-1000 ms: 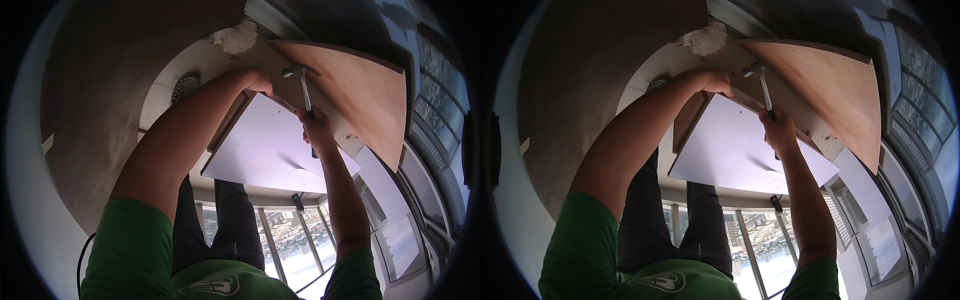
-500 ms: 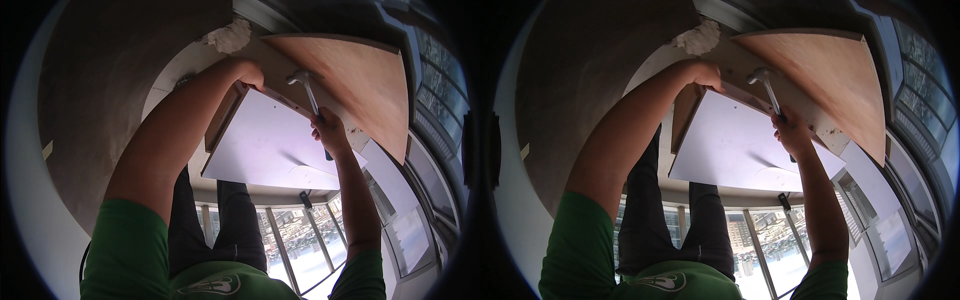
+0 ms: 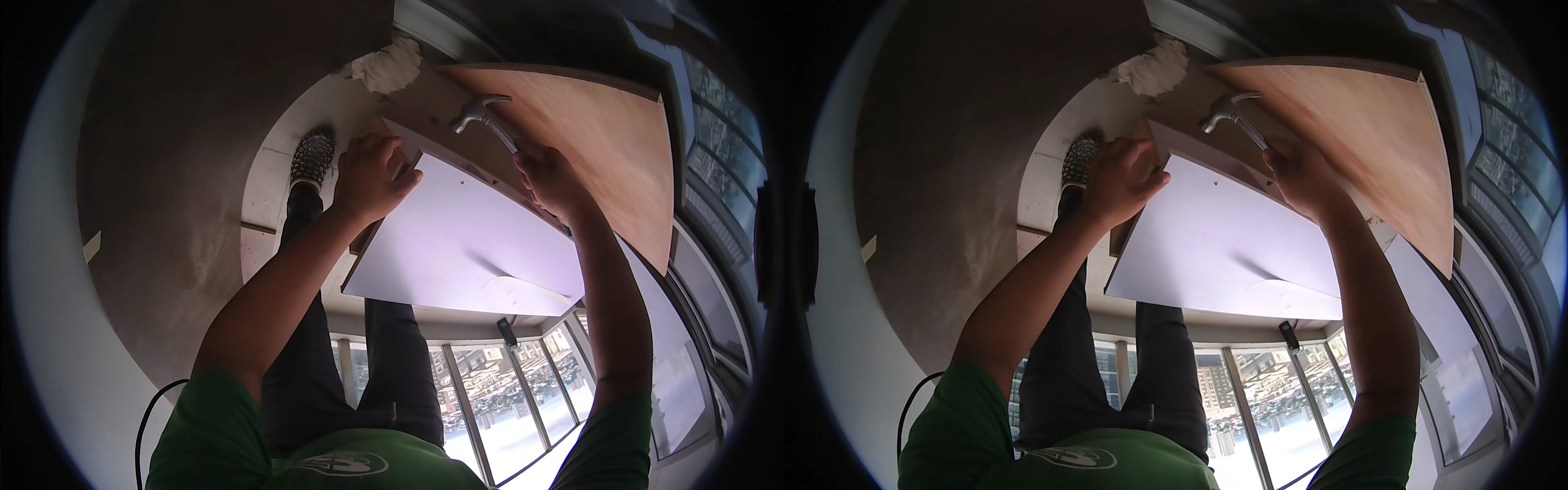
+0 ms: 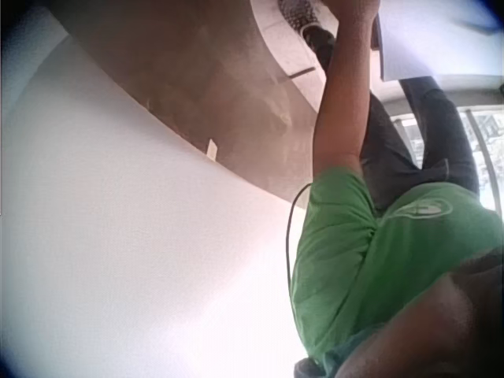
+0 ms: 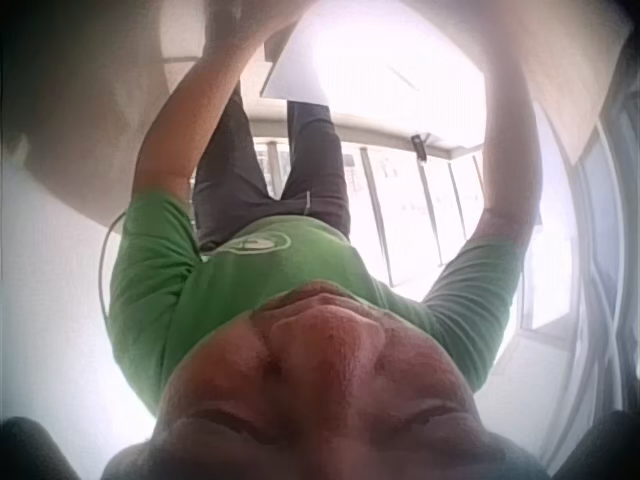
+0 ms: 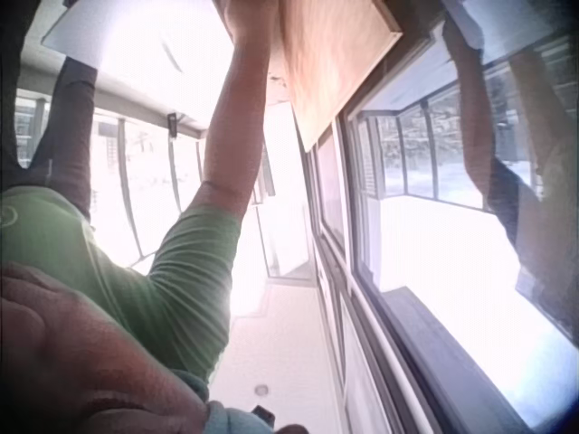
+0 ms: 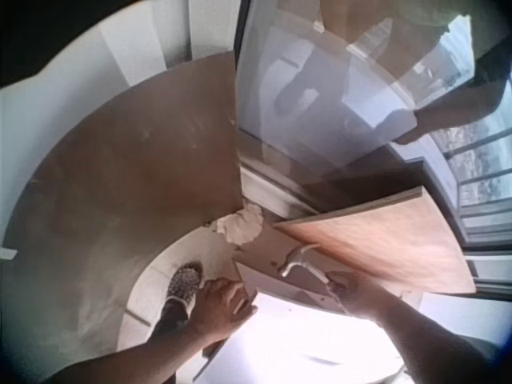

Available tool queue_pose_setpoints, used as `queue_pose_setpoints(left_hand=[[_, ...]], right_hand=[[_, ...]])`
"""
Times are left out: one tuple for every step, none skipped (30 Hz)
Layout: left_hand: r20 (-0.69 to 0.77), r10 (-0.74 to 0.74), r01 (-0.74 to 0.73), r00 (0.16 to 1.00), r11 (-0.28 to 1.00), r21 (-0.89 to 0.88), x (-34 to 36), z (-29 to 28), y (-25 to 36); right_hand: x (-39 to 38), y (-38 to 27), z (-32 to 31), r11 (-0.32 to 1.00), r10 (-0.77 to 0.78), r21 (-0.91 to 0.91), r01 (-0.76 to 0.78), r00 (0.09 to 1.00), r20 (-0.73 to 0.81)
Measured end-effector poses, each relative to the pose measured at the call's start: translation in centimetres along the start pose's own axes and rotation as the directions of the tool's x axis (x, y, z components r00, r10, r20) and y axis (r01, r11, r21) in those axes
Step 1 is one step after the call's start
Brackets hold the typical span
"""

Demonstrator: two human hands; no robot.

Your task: The person hammers a wooden panel back onto a white cabinet using a hammer, then uses the back of the hammer to pry and adjust the board.

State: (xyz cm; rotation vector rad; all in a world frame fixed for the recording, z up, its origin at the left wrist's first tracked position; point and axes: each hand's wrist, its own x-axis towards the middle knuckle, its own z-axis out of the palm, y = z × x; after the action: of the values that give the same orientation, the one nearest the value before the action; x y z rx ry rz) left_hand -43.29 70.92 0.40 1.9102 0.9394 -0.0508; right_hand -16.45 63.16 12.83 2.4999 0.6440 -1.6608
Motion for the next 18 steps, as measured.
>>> queue_pose_setpoints(left_hand=[[-0.008, 0.023, -0.023, 1.000, 0.999, -0.025, -1.2, 0.7, -0.1], [-0.020, 0.040, -0.041, 0.999, 0.999, -0.021, -2.2, 1.5, 0.0], [-0.060, 0.025, -0.025, 0.998, 1.000, 0.010, -2.8, 2.6, 0.0], [-0.099, 0.012, -0.008, 0.995, 0.999, 0.039, -3.3, 3.7, -0.1], [-0.115, 0.006, -0.004, 0.993, 1.000, 0.016, -3.5, 4.2, 0.1], [-0.130, 0.000, -0.001, 0.991, 1.000, -0.007, -3.7, 4.7, 0.3], [-0.145, -0.005, 0.001, 0.989, 1.000, -0.030, -3.8, 5.2, 0.5], [-0.172, -0.015, 0.011, 0.985, 1.000, -0.026, -4.0, 5.7, 0.5], [-0.198, -0.025, 0.021, 0.980, 1.000, -0.023, -4.2, 6.2, 0.4], [-0.225, -0.035, 0.032, 0.974, 0.999, -0.019, -4.4, 6.6, 0.4], [-0.230, -0.043, 0.045, 0.972, 0.999, 0.004, -4.4, 6.8, 0.5], [-0.236, -0.050, 0.059, 0.970, 0.998, 0.028, -4.4, 6.9, 0.6], [-0.242, -0.058, 0.073, 0.969, 0.996, 0.051, -4.4, 7.0, 0.5], [-0.241, -0.060, 0.075, 0.969, 0.996, 0.055, -4.4, 7.1, 0.5], [-0.239, -0.061, 0.078, 0.969, 0.995, 0.059, -4.3, 7.3, 0.5], [-0.237, -0.063, 0.080, 0.969, 0.995, 0.063, -4.3, 7.4, 0.4], [-0.239, -0.069, 0.089, 0.968, 0.993, 0.075, -4.3, 7.4, 0.5], [-0.241, -0.074, 0.098, 0.968, 0.991, 0.087, -4.3, 7.4, 0.5]], right_hand=[[0.2, -0.6, 0.1, 0.998, -0.021, -0.051, 0.022, 1.000, 0.013], [0.2, -1.0, 0.3, 0.994, -0.038, -0.100, 0.040, 0.999, 0.024], [0.3, -1.4, 0.5, 0.987, -0.055, -0.151, 0.060, 0.998, 0.037], [0.4, -1.3, 0.9, 0.977, -0.115, -0.176, 0.120, 0.993, 0.040], [0.3, -1.3, 1.8, 0.964, -0.170, -0.201, 0.175, 0.984, 0.044], [0.2, -1.5, 2.2, 0.947, -0.224, -0.225, 0.229, 0.973, 0.049], [0.4, -2.0, 1.4, 0.956, -0.100, -0.263, 0.126, 0.989, 0.112], [0.6, -2.7, 0.9, 0.973, -0.040, -0.222, 0.063, 0.993, 0.108], [0.9, -3.1, 0.6, 0.984, 0.021, -0.180, -0.002, 0.994, 0.106], [1.0, -3.4, 0.5, 0.988, 0.082, -0.138, -0.067, 0.991, 0.107], [1.0, -3.5, 0.7, 0.981, 0.027, -0.196, -0.005, 0.994, 0.110], [0.8, -3.5, 0.9, 0.965, -0.028, -0.254, 0.057, 0.993, 0.116], [0.8, -3.4, 1.1, 0.943, -0.083, -0.310, 0.119, 0.989, 0.126], [1.1, -3.2, 0.8, 0.949, -0.077, -0.293, 0.117, 0.987, 0.144], [1.9, -2.7, 0.5, 0.954, -0.071, -0.276, 0.114, 0.984, 0.162], [2.2, -2.4, 0.2, 0.960, -0.065, -0.258, 0.111, 0.982, 0.179], [2.2, -2.7, 0.1, 0.974, -0.029, -0.219, 0.066, 0.985, 0.167], [2.1, -3.2, -0.1, 0.984, 0.008, -0.178, 0.021, 0.988, 0.156]])
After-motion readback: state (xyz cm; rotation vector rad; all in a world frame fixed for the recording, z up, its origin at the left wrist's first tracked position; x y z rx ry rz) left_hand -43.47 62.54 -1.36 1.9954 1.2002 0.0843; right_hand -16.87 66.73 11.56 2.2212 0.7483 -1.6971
